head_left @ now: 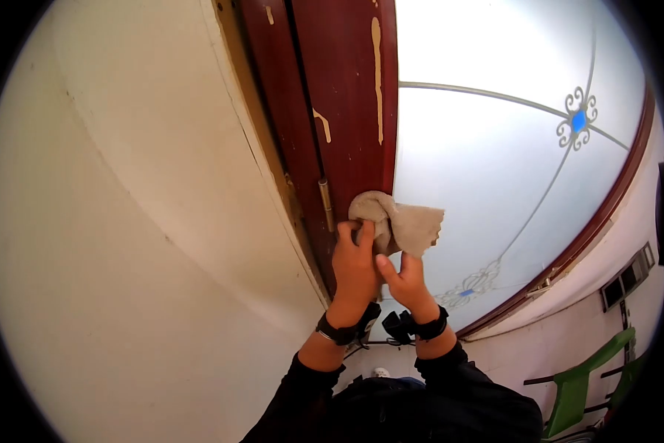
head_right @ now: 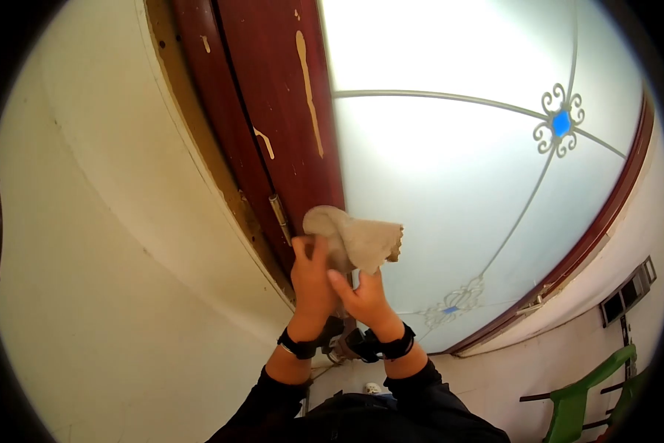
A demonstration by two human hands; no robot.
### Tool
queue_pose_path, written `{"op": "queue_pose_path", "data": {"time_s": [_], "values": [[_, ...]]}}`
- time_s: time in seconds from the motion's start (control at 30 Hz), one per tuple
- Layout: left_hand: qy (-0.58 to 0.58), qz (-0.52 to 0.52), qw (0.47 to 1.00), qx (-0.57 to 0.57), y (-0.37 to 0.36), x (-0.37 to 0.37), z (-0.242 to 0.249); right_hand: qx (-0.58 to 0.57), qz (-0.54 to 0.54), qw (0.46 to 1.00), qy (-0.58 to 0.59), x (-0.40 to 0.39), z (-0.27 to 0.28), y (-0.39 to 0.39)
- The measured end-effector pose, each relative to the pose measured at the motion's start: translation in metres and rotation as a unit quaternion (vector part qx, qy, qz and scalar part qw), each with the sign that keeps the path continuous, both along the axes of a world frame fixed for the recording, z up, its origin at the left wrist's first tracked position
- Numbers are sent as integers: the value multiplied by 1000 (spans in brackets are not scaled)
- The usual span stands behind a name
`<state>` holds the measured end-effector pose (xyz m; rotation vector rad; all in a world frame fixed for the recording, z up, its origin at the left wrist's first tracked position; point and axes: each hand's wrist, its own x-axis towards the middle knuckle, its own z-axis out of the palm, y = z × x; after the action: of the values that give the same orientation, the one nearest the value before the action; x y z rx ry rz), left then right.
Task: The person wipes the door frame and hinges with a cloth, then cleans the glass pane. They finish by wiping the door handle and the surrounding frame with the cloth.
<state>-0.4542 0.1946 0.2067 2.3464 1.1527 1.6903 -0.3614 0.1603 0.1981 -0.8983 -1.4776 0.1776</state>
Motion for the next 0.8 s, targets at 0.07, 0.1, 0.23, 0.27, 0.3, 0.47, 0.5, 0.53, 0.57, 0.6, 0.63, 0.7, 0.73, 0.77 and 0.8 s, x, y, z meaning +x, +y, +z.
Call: {"op": "queue_pose_path", "data": {"time_s": [0.07,0.1,0.23,0.27,0.3,0.47,0.5,0.53,0.57,0.6,0.63,0.7,0.73,0.77,0.8], "values": [[33,22,999,-37,-4,-3,0,-15,30,999,17,-7,-6,0],[31,23,998,-43,-5,-3,-9,-22,27,999,24,-9,-12,0],[59,15,988,-140,-12,-4,-60,-33,15,999,-5,-9,-44,-1],[88,36,978,-184,-13,-4,-68,-19,-10,999,-37,-8,-52,-1],[65,30,985,-156,-14,-4,-66,-56,48,997,20,-10,-54,-1],[55,27,997,-50,3,-13,-24,-2,44,997,-65,4,-11,2],[56,35,997,-42,5,-14,-6,-1,73,993,-96,7,3,6],[57,43,997,-32,7,-14,11,1,71,993,-94,9,19,9],[58,42,997,-30,8,-12,28,4,97,993,-70,11,35,11],[46,42,998,-29,9,-10,43,7,124,991,-47,10,45,12],[35,40,998,-29,9,-9,49,7,122,991,-46,7,49,11],[9,15,999,-37,12,-6,41,12,164,983,77,3,57,11],[-17,-8,999,-46,14,-4,34,12,161,984,73,6,53,11],[-20,-10,999,-46,14,-2,19,1,130,991,23,8,41,11],[-11,-7,997,-78,12,-1,-3,-10,100,995,-27,10,29,10]]}}
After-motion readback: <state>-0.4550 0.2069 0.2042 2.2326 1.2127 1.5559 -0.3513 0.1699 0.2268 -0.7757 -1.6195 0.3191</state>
